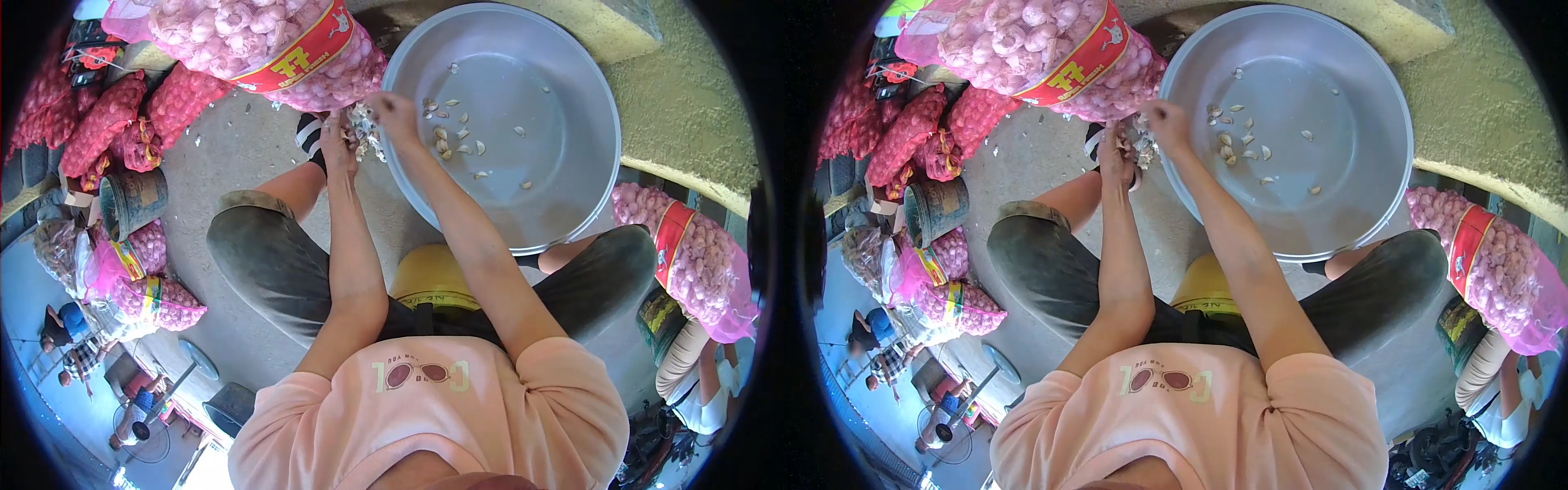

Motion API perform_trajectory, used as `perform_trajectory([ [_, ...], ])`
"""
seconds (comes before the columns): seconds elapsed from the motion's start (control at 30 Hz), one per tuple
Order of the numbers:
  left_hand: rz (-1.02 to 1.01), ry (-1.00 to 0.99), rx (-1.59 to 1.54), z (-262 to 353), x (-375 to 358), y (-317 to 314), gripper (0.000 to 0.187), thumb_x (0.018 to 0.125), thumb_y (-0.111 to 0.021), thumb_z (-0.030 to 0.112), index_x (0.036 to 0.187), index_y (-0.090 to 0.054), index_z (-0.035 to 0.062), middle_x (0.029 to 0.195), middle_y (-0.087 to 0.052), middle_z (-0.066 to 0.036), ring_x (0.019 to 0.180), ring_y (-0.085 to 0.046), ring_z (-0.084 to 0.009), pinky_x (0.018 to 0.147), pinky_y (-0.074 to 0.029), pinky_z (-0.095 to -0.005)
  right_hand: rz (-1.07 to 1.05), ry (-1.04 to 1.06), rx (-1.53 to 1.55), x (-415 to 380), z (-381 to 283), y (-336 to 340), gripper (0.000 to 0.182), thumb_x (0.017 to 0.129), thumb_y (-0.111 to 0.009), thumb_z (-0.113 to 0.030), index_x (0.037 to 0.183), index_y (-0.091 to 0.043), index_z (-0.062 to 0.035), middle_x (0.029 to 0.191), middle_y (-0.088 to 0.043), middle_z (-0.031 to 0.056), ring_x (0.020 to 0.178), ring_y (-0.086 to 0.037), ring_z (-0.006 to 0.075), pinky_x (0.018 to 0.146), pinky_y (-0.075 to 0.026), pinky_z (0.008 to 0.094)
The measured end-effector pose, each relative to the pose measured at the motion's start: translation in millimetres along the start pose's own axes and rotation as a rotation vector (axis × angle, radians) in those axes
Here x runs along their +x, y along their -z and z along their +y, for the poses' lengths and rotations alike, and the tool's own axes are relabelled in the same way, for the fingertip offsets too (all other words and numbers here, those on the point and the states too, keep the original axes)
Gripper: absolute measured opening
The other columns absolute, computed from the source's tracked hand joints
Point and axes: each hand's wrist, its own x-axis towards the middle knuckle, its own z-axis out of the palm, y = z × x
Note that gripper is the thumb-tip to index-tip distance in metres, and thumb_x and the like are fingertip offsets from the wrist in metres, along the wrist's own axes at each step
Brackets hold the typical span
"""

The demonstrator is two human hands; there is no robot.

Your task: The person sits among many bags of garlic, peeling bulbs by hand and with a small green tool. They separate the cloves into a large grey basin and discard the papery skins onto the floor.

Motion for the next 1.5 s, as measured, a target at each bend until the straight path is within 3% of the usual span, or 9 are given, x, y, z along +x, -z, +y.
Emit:
perform_trajectory([
  [0.1, -0.121, -0.004, -0.146, -3, -6, -4, 0.025, 0.089, -0.061, 0.031, 0.098, -0.052, 0.0102, 0.084, -0.055, 0.000, 0.066, -0.051, -0.0091, 0.055, -0.038, -0.0180, 0.436, 0.008, 0.012, 6, 42, 41, 0.022, 0.088, -0.063, -0.019, 0.099, -0.067, -0.0005, 0.077, -0.065, 0.0046, 0.059, -0.056, 0.0107, 0.054, -0.046, 0.0268],
  [0.2, -0.219, -0.047, -0.179, -5, -3, -7, 0.025, 0.090, -0.060, 0.025, 0.105, -0.048, 0.0084, 0.092, -0.055, -0.002, 0.080, -0.054, -0.0126, 0.068, -0.042, -0.0227, 0.532, -0.652, 0.129, -7, 31, 64, 0.023, 0.088, -0.062, -0.018, 0.101, -0.065, 0.0010, 0.080, -0.066, 0.0076, 0.064, -0.058, 0.0124, 0.059, -0.047, 0.0283],
  [0.27, -0.267, -0.088, -0.120, -8, -2, -12, 0.026, 0.090, -0.060, 0.020, 0.108, -0.046, 0.0072, 0.095, -0.055, -0.003, 0.088, -0.055, -0.0145, 0.075, -0.045, -0.0260, 0.358, -0.399, -0.445, -20, 24, 57, 0.029, 0.083, -0.068, -0.023, 0.101, -0.066, -0.0005, 0.084, -0.064, 0.0105, 0.077, -0.062, 0.0185, 0.070, -0.049, 0.0287],
  [0.37, -0.220, -0.202, -0.039, -5, -4, -16, 0.029, 0.089, -0.060, 0.013, 0.111, -0.044, 0.0054, 0.099, -0.056, -0.006, 0.095, -0.057, -0.0176, 0.086, -0.048, -0.0328, 0.063, 0.102, -0.153, -29, 0, 29, 0.031, 0.081, -0.070, -0.023, 0.101, -0.066, 0.0004, 0.088, -0.063, 0.0125, 0.076, -0.062, 0.0205, 0.070, -0.049, 0.0299],
  [0.57, -0.331, -0.134, -0.099, 1, -2, -7, 0.029, 0.091, -0.060, 0.014, 0.112, -0.043, 0.0054, 0.109, -0.057, -0.011, 0.099, -0.058, -0.0175, 0.089, -0.047, -0.0309, -0.160, 0.341, -0.294, -11, -7, -2, 0.021, 0.083, -0.066, -0.016, 0.099, -0.066, -0.0018, 0.094, -0.063, 0.0153, 0.080, -0.064, 0.0224, 0.073, -0.051, 0.0311],
  [0.7, -0.336, -0.151, -0.075, 11, -11, -20, 0.028, 0.092, -0.057, 0.019, 0.113, -0.044, 0.0053, 0.110, -0.057, -0.009, 0.101, -0.055, -0.0157, 0.091, -0.045, -0.0317, -0.327, 0.087, -0.207, -12, -24, 1, 0.014, 0.087, -0.062, -0.012, 0.098, -0.065, -0.0041, 0.093, -0.061, 0.0100, 0.087, -0.062, 0.0176, 0.071, -0.052, 0.0299],
  [0.97, -0.204, -0.150, 0.006, 5, -4, -11, 0.031, 0.092, -0.059, 0.028, 0.108, -0.048, 0.0041, 0.103, -0.054, -0.004, 0.091, -0.051, -0.0139, 0.083, -0.042, -0.0285, -0.519, 0.408, -0.687, -4, -30, 1, 0.022, 0.080, -0.064, -0.013, 0.095, -0.056, -0.0004, 0.091, -0.059, 0.0184, 0.084, -0.058, 0.0366, 0.076, -0.048, 0.0421],
  [1.13, 0.077, -0.364, 0.985, -2, -3, -3, 0.035, 0.096, -0.049, 0.034, 0.100, -0.053, -0.0005, 0.081, -0.056, -0.012, 0.075, -0.055, -0.0194, 0.070, -0.044, -0.0321, -0.432, 0.434, -0.752, -5, -21, -6, 0.021, 0.076, -0.063, -0.010, 0.093, -0.053, -0.0005, 0.090, -0.058, 0.0191, 0.091, -0.057, 0.0383, 0.077, -0.047, 0.0454],
  [1.5, 0.018, -0.312, 0.658, -18, 7, 10, 0.041, 0.099, -0.035, 0.035, 0.090, -0.056, 0.0010, 0.074, -0.054, -0.004, 0.068, -0.049, -0.0122, 0.062, -0.039, -0.0284, -0.444, 0.605, -0.590, -13, -22, -2, 0.024, 0.074, -0.068, -0.008, 0.093, -0.056, -0.0019, 0.082, -0.060, 0.0168, 0.081, -0.059, 0.0353, 0.071, -0.048, 0.0408],
])
